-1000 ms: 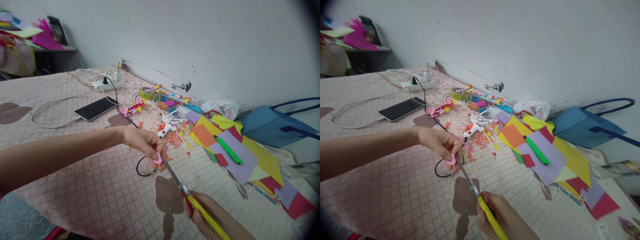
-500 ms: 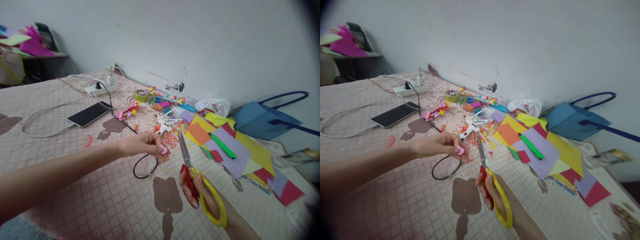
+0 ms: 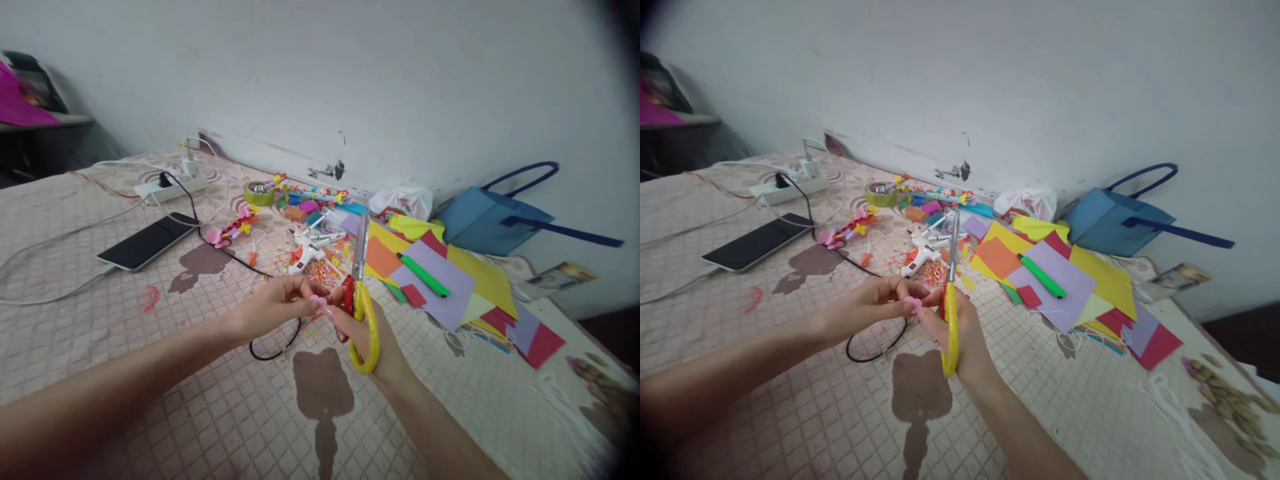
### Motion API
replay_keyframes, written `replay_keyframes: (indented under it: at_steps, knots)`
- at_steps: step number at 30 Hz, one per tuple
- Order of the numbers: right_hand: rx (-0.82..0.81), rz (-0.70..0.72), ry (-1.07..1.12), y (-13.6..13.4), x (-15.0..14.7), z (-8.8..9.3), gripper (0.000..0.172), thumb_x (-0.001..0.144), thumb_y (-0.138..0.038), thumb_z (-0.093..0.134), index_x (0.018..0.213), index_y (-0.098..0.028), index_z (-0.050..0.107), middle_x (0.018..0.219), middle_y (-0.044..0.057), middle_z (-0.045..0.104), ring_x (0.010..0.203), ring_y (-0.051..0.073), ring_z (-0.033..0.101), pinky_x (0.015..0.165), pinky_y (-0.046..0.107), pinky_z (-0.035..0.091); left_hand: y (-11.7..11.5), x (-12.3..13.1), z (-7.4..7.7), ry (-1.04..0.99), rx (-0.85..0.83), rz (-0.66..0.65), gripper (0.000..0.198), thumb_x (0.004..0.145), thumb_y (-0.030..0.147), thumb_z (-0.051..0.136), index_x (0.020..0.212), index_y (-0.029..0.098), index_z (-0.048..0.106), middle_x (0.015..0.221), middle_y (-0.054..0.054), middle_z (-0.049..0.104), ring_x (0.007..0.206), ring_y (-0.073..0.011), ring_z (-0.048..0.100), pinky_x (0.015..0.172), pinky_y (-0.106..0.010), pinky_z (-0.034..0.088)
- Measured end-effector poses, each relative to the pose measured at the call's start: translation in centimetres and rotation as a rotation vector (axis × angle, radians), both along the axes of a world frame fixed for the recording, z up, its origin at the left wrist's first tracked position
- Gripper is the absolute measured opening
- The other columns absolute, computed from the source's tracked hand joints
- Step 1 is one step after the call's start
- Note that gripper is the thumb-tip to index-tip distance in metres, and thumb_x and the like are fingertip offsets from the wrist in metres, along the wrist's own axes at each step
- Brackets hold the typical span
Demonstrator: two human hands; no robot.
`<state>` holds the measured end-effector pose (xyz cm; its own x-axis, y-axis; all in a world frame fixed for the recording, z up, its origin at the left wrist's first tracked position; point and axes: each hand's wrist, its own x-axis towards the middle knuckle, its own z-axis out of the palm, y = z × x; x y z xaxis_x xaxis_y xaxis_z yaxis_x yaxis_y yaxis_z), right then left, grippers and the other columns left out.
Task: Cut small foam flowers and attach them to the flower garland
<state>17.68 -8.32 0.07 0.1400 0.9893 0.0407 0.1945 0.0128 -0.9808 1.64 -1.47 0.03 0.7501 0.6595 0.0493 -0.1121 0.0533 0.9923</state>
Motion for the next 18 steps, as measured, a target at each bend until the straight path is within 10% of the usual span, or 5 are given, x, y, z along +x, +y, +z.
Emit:
replay_keyframes:
  at_steps: [11, 15, 18]
  knots:
    - [-0.026, -0.086, 0.018, 0.0, 0.0, -0.6, 0.024, 0.070, -0.035, 0.068, 0.073, -0.020, 0.049, 0.061, -0.005, 0.048, 0.047, 0.008, 0.041, 0.043, 0.022, 0.034, 1.4, -0.9, 0.0, 0.335, 0.430, -0.036, 0.027, 0.083, 0.041, 0.057, 0.093, 0.016, 0.059, 0.084, -0.005, 0.066, 0.072, -0.0146, 0.059, 0.060, -0.023, 0.044]
    - [-0.031, -0.107, 0.089, 0.0, 0.2, -0.8, 0.027, 0.068, -0.036, 0.070, 0.070, -0.020, 0.048, 0.054, -0.008, 0.044, 0.042, 0.008, 0.039, 0.040, 0.022, 0.030, 2.9, -1.7, -0.2, 0.608, 0.762, 0.319, 0.026, 0.087, 0.038, 0.049, 0.076, 0.017, 0.060, 0.060, 0.000, 0.057, 0.057, -0.0135, 0.052, 0.053, -0.024, 0.037]
    - [-0.038, -0.129, 0.138, -0.1, 0.3, -0.8, 0.030, 0.066, -0.038, 0.072, 0.070, -0.020, 0.048, 0.054, -0.008, 0.043, 0.042, 0.007, 0.038, 0.040, 0.022, 0.030, 3.4, -1.8, -0.7, 0.668, 0.965, 0.405, 0.018, 0.086, 0.028, 0.050, 0.097, 0.019, 0.062, 0.087, -0.006, 0.064, 0.082, -0.0213, 0.060, 0.069, -0.031, 0.044]
